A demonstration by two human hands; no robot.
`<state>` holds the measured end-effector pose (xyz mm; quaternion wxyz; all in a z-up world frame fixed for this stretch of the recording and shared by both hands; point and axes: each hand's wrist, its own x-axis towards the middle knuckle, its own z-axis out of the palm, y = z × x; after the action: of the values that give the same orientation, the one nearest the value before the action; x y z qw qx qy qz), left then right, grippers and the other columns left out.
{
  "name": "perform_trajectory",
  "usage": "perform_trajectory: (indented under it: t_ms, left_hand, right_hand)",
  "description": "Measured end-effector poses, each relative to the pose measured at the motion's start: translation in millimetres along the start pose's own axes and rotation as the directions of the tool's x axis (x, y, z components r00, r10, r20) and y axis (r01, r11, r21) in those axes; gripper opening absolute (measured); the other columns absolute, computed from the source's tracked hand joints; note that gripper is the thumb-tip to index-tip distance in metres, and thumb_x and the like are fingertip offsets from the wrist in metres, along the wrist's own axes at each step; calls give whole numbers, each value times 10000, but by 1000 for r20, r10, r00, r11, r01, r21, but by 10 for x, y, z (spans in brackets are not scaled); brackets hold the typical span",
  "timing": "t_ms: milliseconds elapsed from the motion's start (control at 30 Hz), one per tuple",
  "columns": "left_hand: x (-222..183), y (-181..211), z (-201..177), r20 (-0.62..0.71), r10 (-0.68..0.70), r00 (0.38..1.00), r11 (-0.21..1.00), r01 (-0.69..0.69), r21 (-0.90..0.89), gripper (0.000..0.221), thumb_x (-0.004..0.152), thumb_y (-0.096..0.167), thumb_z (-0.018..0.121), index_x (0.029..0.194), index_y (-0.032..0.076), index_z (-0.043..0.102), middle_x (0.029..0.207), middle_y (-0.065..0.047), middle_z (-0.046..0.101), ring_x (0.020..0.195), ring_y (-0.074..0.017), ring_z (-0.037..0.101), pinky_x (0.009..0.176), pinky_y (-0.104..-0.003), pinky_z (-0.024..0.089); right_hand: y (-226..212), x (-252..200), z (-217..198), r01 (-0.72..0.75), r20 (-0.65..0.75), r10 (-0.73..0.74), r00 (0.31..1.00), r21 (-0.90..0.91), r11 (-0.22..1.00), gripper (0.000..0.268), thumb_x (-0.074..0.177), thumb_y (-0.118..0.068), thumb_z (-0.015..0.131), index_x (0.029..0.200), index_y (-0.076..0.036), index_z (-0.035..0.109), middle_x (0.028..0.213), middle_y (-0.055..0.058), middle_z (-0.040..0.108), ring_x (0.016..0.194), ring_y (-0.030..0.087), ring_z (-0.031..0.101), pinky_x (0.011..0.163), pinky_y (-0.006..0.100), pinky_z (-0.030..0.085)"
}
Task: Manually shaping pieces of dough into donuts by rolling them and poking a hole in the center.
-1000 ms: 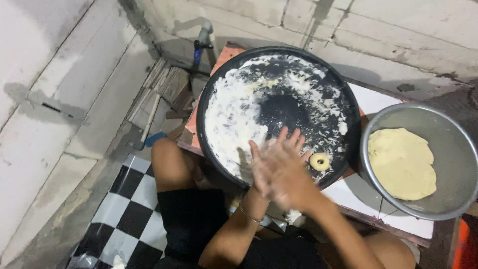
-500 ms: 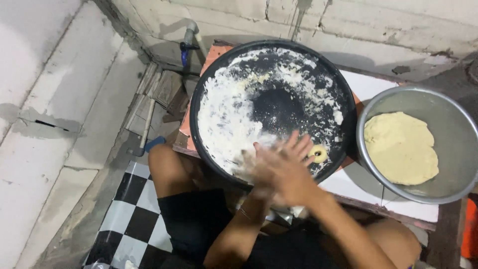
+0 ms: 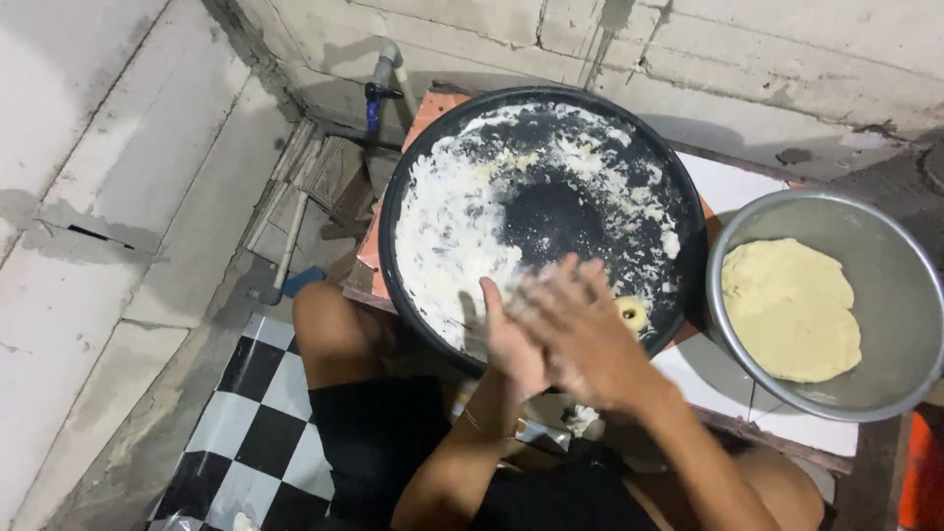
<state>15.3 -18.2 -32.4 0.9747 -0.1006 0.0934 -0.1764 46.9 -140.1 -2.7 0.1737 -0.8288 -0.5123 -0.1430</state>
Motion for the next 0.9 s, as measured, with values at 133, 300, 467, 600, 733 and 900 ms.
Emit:
perform_trajectory:
  t_ms: [133, 300, 467, 600, 733, 900]
  left_hand:
    - [124, -87, -400, 664, 28, 747, 709, -484, 514, 966, 933, 855, 184, 1640, 213, 36, 1700, -147, -113, 1567, -358, -66, 1234, -638, 17]
    - [18, -118, -233, -78, 86, 993, 984, -73, 162, 920, 849, 876, 403, 1498, 233, 510, 1541, -41, 513, 1386, -251, 498, 1154, -479, 384]
    - [142, -126, -288, 423, -100, 900, 848, -146, 510, 1038, 847, 903, 68, 1629, 222, 109, 1719, -126, -9, 1588, -283, -16, 1275, -515, 16]
    - [40, -26, -380, 479, -98, 873, 934, -86, 347, 1059, 883, 943, 103, 1605, 179, 228, 1674, -140, 166, 1544, -290, 159, 1268, -522, 137]
    - [0, -1, 12, 628, -53, 777, 935, -183, 305, 1112, 868, 967, 81, 1594, 136, 217, 1654, -154, 181, 1531, -308, 201, 1275, -548, 161]
    - [-58, -24, -180, 560, -50, 827, 926, -172, 337, 1153, 826, 970, 62, 1632, 148, 126, 1669, -153, 108, 1533, -322, 143, 1256, -563, 129]
  right_hand:
    - [-134, 162, -14, 113, -38, -112, 993, 40, 993, 665, 1015, -517, 116, 1579, -253, 349, 1684, 59, 286, 1562, 381, 151, 1238, 653, 78]
    - [31, -74, -57, -31, 135, 52, 989, -151, 988, 658, 996, -610, 215, 1592, -355, 324, 1683, 52, 286, 1572, 287, 166, 1250, 578, 116]
    - [-474, 129, -189, 120, -40, -118, 992, 46, 992, 484, 970, -400, 496, 1405, -220, 611, 1566, 49, 484, 1505, 263, 334, 1263, 554, 162]
    - [-190, 196, -303, 16, 13, -15, 1000, -56, 998, 685, 1096, -536, -69, 1615, -223, 250, 1405, 86, 595, 1360, 314, 521, 1261, 522, 203]
    - [-325, 200, -159, 28, -89, -29, 996, -13, 1000, 515, 1097, -402, 201, 1563, -228, 334, 1690, 17, 227, 1582, 237, 133, 1332, 512, 23]
    - [-270, 201, -281, 88, 133, -80, 988, -58, 994, 590, 1066, -518, 12, 1596, -317, 173, 1689, -99, 193, 1573, 220, 193, 1323, 506, 37]
